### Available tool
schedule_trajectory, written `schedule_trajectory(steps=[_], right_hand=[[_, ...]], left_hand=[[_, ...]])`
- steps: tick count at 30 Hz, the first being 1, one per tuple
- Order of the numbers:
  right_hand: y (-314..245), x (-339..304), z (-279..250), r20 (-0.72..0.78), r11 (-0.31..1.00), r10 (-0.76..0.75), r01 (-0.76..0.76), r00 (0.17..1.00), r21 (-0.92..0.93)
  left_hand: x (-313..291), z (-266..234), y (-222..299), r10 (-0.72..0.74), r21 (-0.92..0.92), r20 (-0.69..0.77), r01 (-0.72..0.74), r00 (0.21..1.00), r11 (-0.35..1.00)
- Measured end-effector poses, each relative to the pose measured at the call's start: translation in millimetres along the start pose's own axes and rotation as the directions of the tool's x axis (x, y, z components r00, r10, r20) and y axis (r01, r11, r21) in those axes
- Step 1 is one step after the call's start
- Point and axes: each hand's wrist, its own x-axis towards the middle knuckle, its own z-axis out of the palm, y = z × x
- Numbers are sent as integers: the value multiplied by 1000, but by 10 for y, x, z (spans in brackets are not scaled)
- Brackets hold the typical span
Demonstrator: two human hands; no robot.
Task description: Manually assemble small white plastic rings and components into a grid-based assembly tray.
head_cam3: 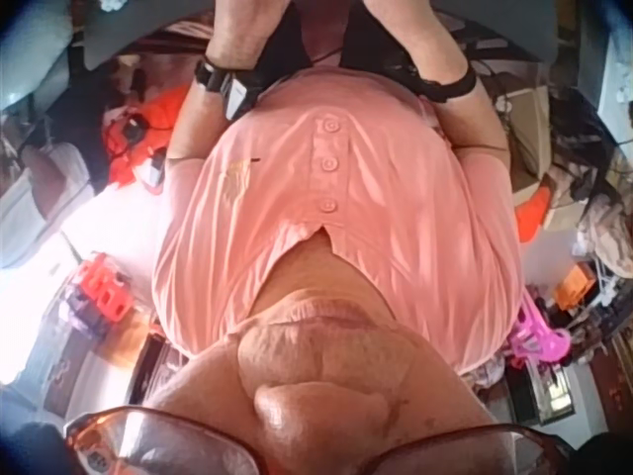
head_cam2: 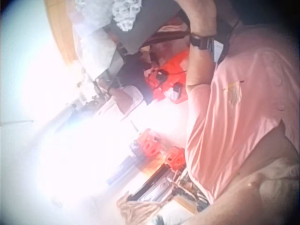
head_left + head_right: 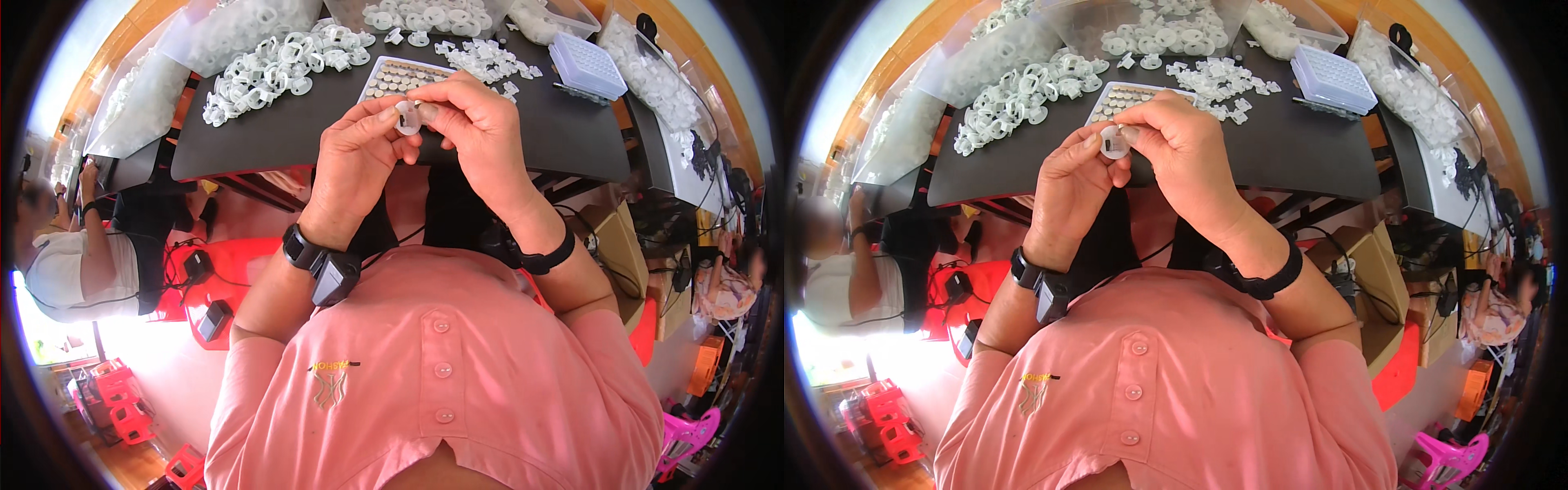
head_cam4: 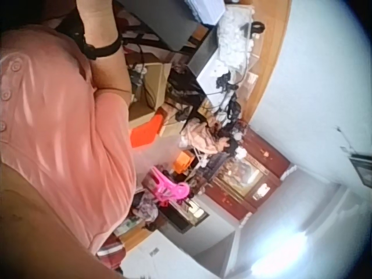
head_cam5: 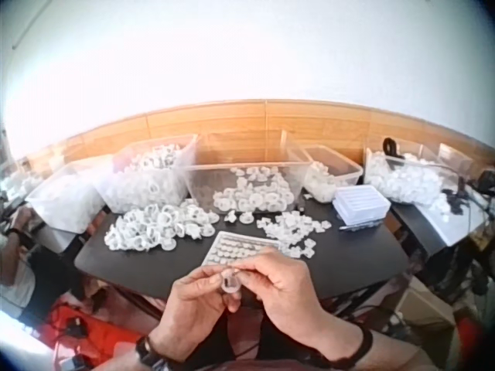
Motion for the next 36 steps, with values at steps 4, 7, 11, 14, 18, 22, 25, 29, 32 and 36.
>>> schedule_trajectory(steps=[4, 7, 11, 14, 18, 22, 25, 29, 32, 36], right_hand=[[131, -1, 74, -43, 923, -337, 321, 940, -214], [89, -44, 111, -31, 941, -304, 295, 952, -163], [152, -57, 121, -43, 931, -335, 323, 941, -169], [136, -77, 131, -43, 979, -206, 205, 978, -25], [-12, -34, 59, 64, 946, 165, -177, 984, 272], [14, 22, 24, 150, 896, 264, -300, 953, 328], [88, 46, 23, 155, 883, 312, -346, 937, 316], [22, 5, 43, 121, 903, 347, -366, 930, 224], [-64, -35, 59, 117, 874, 371, -389, 921, 291], [-24, -8, 27, 104, 853, 395, -406, 913, 328]], left_hand=[[17, -58, -7, -9, -47, 31, 10, 999, 999], [-2, -69, -18, -22, -37, 20, 23, 1000, 999], [-13, -69, -10, -25, -16, 2, 25, 1000, 1000], [-12, -84, -3, -38, 21, -9, 38, 999, 999], [-5, -107, 9, -40, 59, -11, 40, 999, 997], [-3, -81, 26, -40, 98, -19, 41, 999, 994], [-6, -85, 29, -36, 95, -8, 37, 999, 995], [-6, -95, 34, -45, 66, -13, 46, 999, 997], [-13, -96, 21, -63, 32, -21, 64, 998, 997], [-62, -4, 28, -52, 190, -51, 61, 997, 980]])
